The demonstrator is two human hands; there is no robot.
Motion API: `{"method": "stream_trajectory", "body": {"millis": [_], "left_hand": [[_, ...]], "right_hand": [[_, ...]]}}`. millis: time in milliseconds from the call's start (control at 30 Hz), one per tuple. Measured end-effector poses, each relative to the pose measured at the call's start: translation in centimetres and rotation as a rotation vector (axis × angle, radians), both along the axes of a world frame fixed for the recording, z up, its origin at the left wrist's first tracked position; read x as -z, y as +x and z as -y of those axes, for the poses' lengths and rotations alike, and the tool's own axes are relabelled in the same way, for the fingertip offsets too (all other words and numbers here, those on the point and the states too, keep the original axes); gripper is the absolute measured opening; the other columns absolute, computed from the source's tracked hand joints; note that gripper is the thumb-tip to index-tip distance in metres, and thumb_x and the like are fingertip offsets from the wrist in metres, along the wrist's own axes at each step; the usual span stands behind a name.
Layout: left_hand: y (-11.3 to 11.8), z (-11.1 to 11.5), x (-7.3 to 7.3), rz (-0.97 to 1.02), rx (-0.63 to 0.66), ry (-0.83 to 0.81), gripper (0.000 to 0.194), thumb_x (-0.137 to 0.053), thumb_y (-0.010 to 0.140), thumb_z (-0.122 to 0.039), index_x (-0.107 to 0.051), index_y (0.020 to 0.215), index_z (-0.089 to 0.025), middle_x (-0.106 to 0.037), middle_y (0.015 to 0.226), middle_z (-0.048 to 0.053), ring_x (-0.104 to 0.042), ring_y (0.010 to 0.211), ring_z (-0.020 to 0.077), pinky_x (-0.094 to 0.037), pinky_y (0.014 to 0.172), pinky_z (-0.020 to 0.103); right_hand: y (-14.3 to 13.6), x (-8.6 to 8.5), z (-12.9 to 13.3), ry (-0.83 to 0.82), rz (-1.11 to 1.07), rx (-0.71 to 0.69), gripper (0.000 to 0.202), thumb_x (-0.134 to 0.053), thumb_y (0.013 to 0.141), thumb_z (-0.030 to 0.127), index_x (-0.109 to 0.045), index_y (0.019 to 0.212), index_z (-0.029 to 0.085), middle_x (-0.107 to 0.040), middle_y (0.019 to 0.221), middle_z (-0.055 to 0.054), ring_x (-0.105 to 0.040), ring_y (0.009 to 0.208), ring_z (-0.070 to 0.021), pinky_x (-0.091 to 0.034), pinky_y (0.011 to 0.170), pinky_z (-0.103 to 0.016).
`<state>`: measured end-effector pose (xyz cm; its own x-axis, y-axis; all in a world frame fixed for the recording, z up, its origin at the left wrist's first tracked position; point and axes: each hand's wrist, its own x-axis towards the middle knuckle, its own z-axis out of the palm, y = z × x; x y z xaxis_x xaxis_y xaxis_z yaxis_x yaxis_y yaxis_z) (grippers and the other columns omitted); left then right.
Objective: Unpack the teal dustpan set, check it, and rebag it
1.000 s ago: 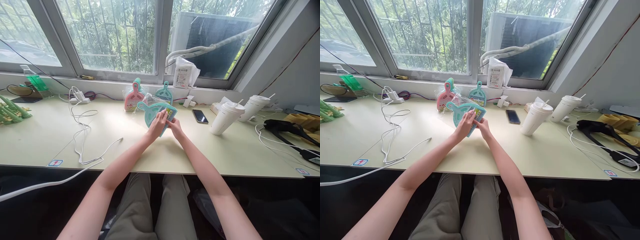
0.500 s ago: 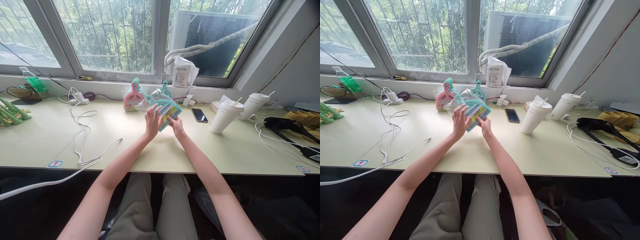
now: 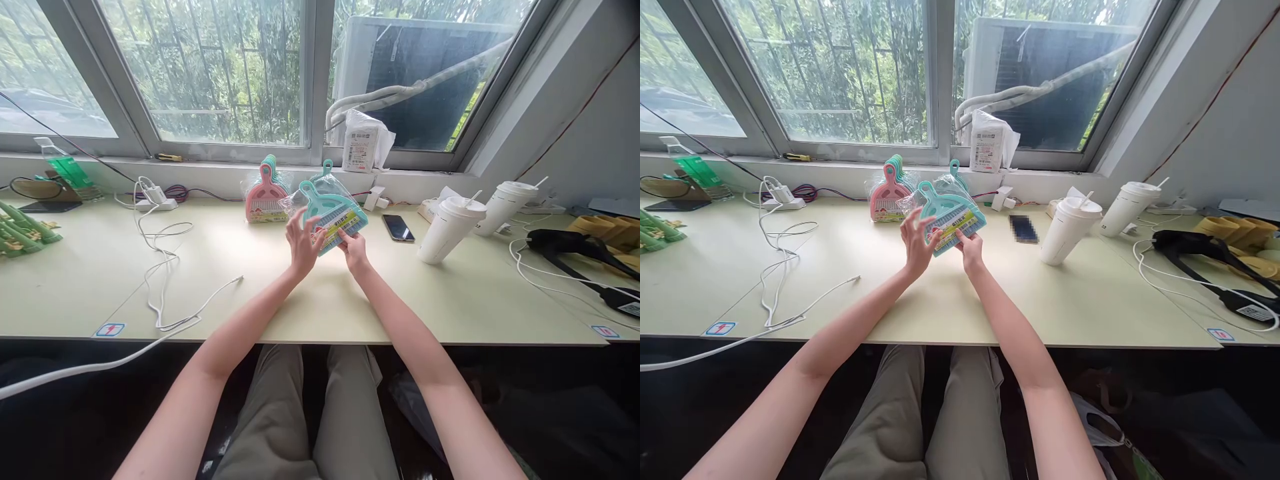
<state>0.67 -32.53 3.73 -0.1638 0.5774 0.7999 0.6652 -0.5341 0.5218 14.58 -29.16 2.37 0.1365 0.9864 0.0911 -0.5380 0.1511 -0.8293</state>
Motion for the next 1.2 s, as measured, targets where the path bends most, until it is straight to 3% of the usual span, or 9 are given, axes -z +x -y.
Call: {"method": "stream_trajectory", "body": {"millis": [67,167,267,333,467,633,867,1067,1200], "left_hand": [[-0.3,-0.6,-0.2,0.268,0.013,0.001,0.058,-0.061,0.086,-0.051,-0.043,0.137,-0.030,-0.032,0.153,0.010,-0.027,0.144,0.0280,-0.029,0.115,0.049],[-0.9,-2.1,-0.2,0.651,0.233,-0.169,0.075,-0.061,0.087,-0.051,-0.021,0.147,-0.031,-0.029,0.156,0.012,-0.038,0.141,0.0258,-0.035,0.113,0.045],[-0.8,-3.2,0.4,0.813,0.598,-0.421,0.072,-0.060,0.087,-0.051,-0.026,0.145,-0.026,-0.047,0.145,0.013,-0.052,0.129,0.0258,-0.042,0.108,0.045],[-0.3,-3.2,0.9,0.816,0.773,-0.482,0.069,-0.063,0.085,-0.050,-0.034,0.141,-0.023,-0.057,0.135,0.013,-0.055,0.126,0.0267,-0.044,0.107,0.047],[0.8,-2.4,1.5,0.780,0.926,-0.531,0.065,-0.067,0.082,-0.050,-0.042,0.136,-0.022,-0.062,0.129,0.012,-0.056,0.125,0.0275,-0.042,0.109,0.050],[0.9,-2.4,1.8,0.780,0.916,-0.570,0.063,-0.069,0.081,-0.048,-0.044,0.133,-0.022,-0.061,0.132,0.011,-0.055,0.126,0.0280,-0.042,0.109,0.050],[1.0,-2.8,2.6,0.744,0.831,-0.507,0.064,-0.073,0.075,-0.044,-0.047,0.127,-0.017,-0.061,0.130,0.013,-0.054,0.126,0.0287,-0.039,0.110,0.049],[0.7,-2.1,1.5,0.619,0.766,-0.419,0.061,-0.071,0.076,-0.044,-0.046,0.126,-0.020,-0.061,0.130,0.011,-0.054,0.125,0.0283,-0.039,0.109,0.046],[0.9,-1.6,1.6,0.534,0.814,-0.555,0.063,-0.068,0.079,-0.047,-0.042,0.131,-0.023,-0.055,0.138,0.013,-0.054,0.124,0.0291,-0.042,0.104,0.050]], "right_hand": [[0.0,0.0,-0.1,0.001,-0.010,-0.003,0.022,-0.079,0.072,0.020,-0.065,0.090,0.017,-0.075,0.098,-0.004,-0.071,0.095,-0.0194,-0.059,0.092,-0.037],[0.0,0.0,-0.1,0.011,-0.012,-0.022,0.024,-0.079,0.072,0.021,-0.065,0.090,0.017,-0.075,0.098,-0.005,-0.071,0.097,-0.0202,-0.059,0.092,-0.038],[-0.1,-0.1,0.1,0.012,-0.013,-0.029,0.022,-0.078,0.072,0.020,-0.065,0.090,0.016,-0.074,0.099,-0.005,-0.071,0.098,-0.0204,-0.059,0.093,-0.038],[-0.1,-0.3,0.2,0.004,-0.026,-0.008,0.020,-0.077,0.073,0.019,-0.065,0.089,0.016,-0.074,0.101,-0.006,-0.070,0.099,-0.0202,-0.059,0.093,-0.037],[0.0,-0.6,0.3,-0.001,-0.039,0.043,0.021,-0.076,0.074,0.018,-0.065,0.091,0.017,-0.074,0.101,-0.006,-0.070,0.102,-0.0200,-0.058,0.095,-0.036],[0.2,-0.8,0.4,-0.028,-0.026,0.057,0.020,-0.075,0.076,0.019,-0.064,0.093,0.019,-0.074,0.102,-0.005,-0.070,0.100,-0.0190,-0.059,0.093,-0.034],[0.4,-0.4,0.4,-0.216,-0.004,0.041,0.015,-0.067,0.082,0.015,-0.060,0.094,0.021,-0.074,0.098,-0.003,-0.072,0.091,-0.0174,-0.061,0.089,-0.040],[0.0,0.1,0.0,-0.091,-0.096,0.035,0.018,-0.070,0.078,0.016,-0.061,0.093,0.020,-0.074,0.100,-0.005,-0.071,0.098,-0.0192,-0.060,0.092,-0.037],[0.3,-0.2,-0.1,-0.047,-0.113,0.089,0.020,-0.067,0.079,0.015,-0.062,0.097,0.020,-0.073,0.104,-0.004,-0.070,0.099,-0.0187,-0.060,0.091,-0.036]]}}
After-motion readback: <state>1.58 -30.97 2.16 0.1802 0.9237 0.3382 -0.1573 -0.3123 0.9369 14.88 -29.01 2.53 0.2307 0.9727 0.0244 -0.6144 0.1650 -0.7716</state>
